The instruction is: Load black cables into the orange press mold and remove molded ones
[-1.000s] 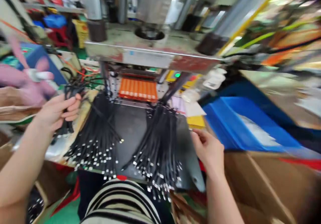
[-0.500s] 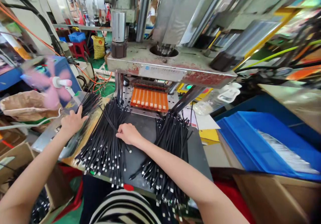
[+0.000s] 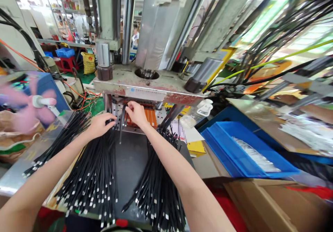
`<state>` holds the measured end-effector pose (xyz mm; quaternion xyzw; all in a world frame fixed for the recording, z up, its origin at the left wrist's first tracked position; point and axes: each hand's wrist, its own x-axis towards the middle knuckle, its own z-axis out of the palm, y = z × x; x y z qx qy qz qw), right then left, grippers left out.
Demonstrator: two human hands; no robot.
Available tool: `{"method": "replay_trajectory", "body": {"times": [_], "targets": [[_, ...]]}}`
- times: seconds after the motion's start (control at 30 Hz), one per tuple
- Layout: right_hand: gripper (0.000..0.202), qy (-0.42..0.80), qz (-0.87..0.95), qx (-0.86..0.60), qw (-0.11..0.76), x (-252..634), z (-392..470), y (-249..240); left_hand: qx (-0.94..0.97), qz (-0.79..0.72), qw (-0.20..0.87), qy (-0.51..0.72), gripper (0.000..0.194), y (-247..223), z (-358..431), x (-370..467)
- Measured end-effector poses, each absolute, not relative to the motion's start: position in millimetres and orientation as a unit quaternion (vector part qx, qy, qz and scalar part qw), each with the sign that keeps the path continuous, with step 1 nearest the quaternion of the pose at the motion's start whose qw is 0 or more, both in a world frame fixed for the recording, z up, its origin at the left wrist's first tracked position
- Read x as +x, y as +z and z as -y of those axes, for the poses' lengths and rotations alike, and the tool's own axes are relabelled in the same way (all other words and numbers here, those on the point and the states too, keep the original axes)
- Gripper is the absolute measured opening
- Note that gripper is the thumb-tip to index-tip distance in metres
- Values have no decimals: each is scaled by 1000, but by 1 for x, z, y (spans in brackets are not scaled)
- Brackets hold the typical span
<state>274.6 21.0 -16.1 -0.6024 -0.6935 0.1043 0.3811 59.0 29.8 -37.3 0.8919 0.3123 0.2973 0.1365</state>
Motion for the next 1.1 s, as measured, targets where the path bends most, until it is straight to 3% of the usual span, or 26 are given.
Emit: {"method": "replay_trajectory", "body": {"times": [0.23, 0.33, 0.43, 0.5, 0.67, 0.83, 0.97, 1.1], "targets": [[17, 197, 639, -645, 371, 290, -49, -25, 935, -144, 71, 317, 29, -55, -53, 97], [19, 200, 634, -652, 366, 289, -44, -25, 933, -170, 14, 318, 33, -66, -50, 99], [6, 188, 638, -638, 388, 288, -40, -26, 941, -206, -27, 268, 36, -67, -39, 96], [13, 170, 647, -640, 378, 288, -41, -27, 954, -209, -33, 213, 42, -61, -32, 95], [14, 71, 640, -710, 283, 290, -51, -23, 960, -258, -7, 111, 57, -35, -44, 112], [21, 37, 635, -736, 232, 292, -29, -24, 927, -360, 86, 52, 56, -20, -89, 154], [25, 47, 670, -711, 206, 285, -20, -25, 909, -391, 124, 79, 51, -22, -124, 179], [22, 52, 662, -709, 237, 291, -17, -21, 881, -434, 125, 142, 47, -32, -129, 182]]}}
